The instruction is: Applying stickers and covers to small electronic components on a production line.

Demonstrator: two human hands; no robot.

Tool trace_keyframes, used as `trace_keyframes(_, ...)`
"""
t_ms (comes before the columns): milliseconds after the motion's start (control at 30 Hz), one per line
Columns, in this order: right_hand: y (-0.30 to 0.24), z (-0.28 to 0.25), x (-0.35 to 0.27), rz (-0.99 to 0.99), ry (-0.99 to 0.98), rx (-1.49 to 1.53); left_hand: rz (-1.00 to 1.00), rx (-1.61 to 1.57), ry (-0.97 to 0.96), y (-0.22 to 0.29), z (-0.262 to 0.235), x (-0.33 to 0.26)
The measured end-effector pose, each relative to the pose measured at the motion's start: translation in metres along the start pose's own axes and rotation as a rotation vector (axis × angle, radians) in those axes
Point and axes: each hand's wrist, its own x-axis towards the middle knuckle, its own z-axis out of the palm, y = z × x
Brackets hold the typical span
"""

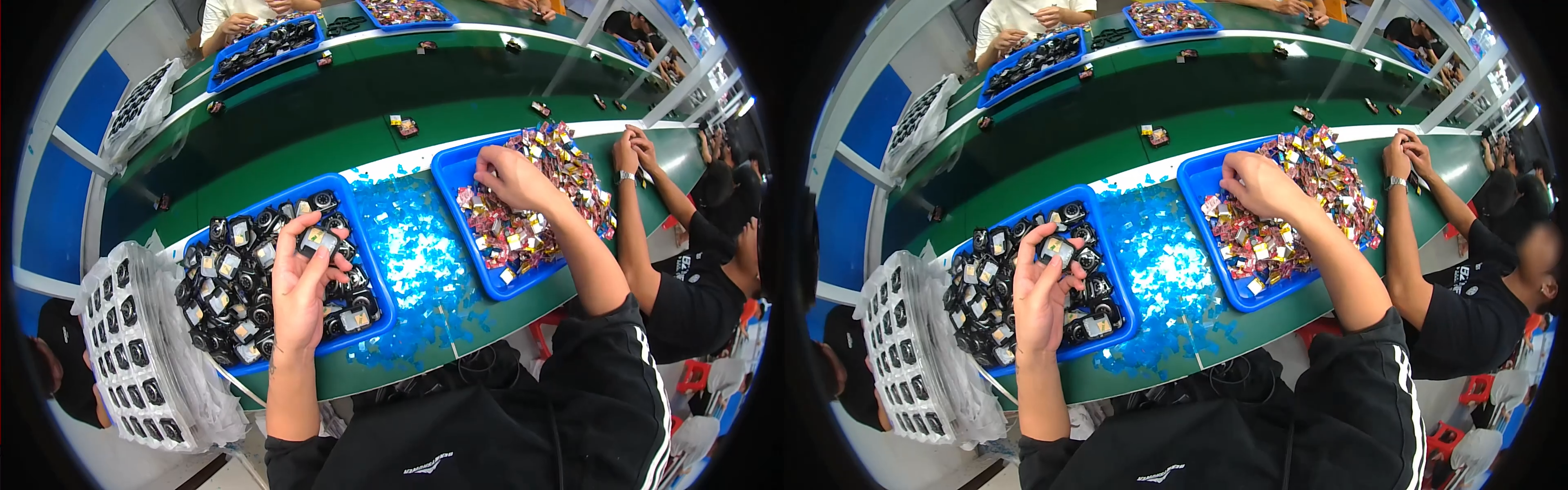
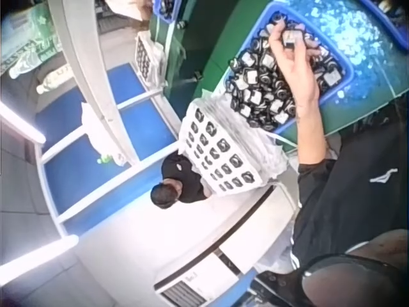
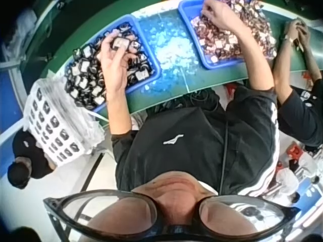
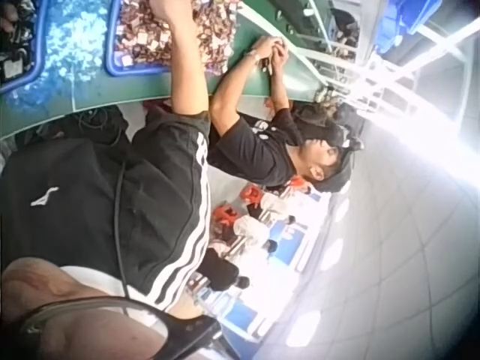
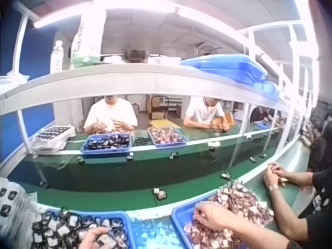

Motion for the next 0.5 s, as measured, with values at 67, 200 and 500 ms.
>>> trace_keyframes(67,-0.011,-0.005,-0.003,0.121,0.118,0.163,0.045,0.075,-0.005,-0.002,-0.001,-0.001)
trace_keyframes(200,-0.030,-0.017,-0.015,0.147,0.442,0.368,0.110,0.247,-0.026,-0.010,-0.006,-0.004)
trace_keyframes(500,-0.114,-0.011,-0.036,0.029,0.024,0.653,0.328,0.521,-0.120,-0.016,0.011,-0.005)
